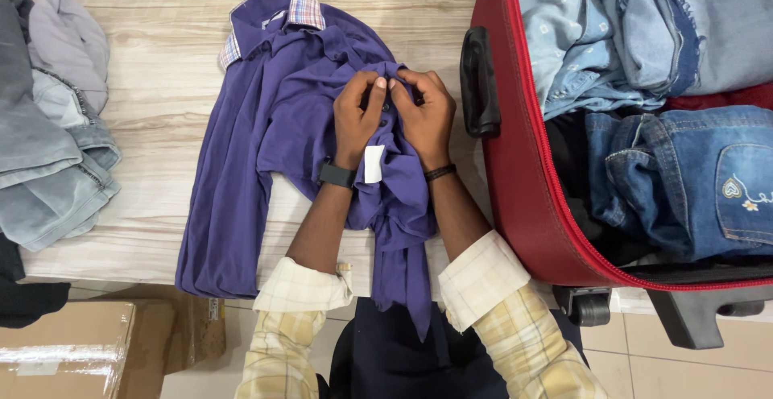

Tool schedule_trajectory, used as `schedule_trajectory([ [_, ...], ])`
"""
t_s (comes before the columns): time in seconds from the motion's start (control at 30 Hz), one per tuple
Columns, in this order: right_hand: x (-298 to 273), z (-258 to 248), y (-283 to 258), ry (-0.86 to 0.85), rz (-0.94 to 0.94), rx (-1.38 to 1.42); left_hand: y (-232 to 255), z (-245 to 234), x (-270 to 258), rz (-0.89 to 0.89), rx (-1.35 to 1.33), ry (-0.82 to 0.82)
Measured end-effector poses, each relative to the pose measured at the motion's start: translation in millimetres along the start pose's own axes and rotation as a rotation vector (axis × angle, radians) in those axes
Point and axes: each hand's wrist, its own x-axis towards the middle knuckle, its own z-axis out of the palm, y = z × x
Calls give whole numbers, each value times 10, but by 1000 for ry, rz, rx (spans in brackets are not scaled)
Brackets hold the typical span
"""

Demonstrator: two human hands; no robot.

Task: The person folds jeans and a shirt by hand, buttons the shirt collar and front, and places the folded clothes into a red suitcase.

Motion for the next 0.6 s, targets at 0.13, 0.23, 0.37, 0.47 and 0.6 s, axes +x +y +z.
schedule_trajectory([
  [0.13,-12,15,151,-46,70,62,-68,-23,3,-46,-26,-41],
  [0.23,9,39,235,-140,283,315,-113,-56,18,-54,-9,-78],
  [0.37,19,61,306,-133,559,620,-164,-46,18,-59,-112,-114],
  [0.47,5,72,346,-128,514,605,-178,-33,12,-134,-56,-106],
  [0.6,18,56,339,-55,594,644,-202,-17,18,-179,-106,-113],
])
